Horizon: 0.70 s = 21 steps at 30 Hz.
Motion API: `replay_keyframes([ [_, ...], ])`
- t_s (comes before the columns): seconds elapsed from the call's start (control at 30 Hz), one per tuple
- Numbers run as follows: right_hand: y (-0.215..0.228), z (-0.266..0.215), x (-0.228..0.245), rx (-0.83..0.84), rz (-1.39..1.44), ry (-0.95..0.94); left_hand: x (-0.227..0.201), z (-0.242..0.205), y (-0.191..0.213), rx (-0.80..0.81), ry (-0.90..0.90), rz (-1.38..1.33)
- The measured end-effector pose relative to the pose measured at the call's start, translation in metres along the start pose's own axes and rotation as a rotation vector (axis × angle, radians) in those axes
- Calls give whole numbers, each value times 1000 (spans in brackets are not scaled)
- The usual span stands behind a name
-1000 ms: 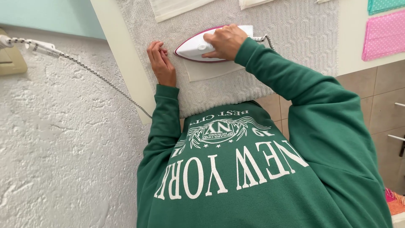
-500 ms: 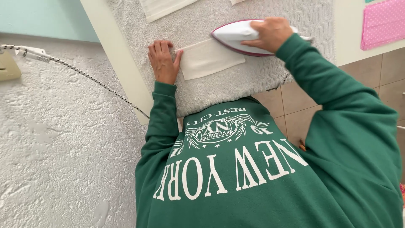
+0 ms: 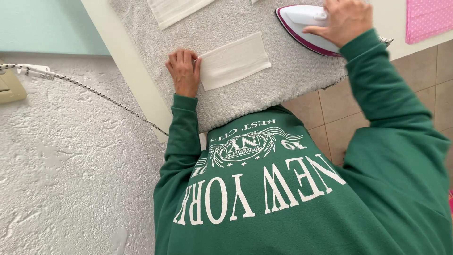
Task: Ironing small rectangular pieces of white cloth on a workstation.
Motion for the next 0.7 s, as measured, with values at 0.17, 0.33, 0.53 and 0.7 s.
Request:
replay_keyframes([
  [0.17, 82, 64, 75, -224, 802, 293, -39, 0, 35, -32, 15, -489],
  [0.33, 35, 104, 166, 366, 886, 609, -64, -1, 73, -15, 72, -815],
  [0.53, 63, 102, 52, 340, 1128, 441, -80, 57, 74, 0, 48, -1091],
  [0.7, 45, 103, -33, 561, 1340, -42, -89, 133, 2, -131, -38, -1048],
])
Point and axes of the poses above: each hand's wrist, its own z-axis towards the middle knuckle, its own y-axis out of the back of the hand, x = y × z, the point moved 3 cm from there along z, towards the middle knuckle, and after that the axes turned 10 degrees about -z, right-handed, at the moved point
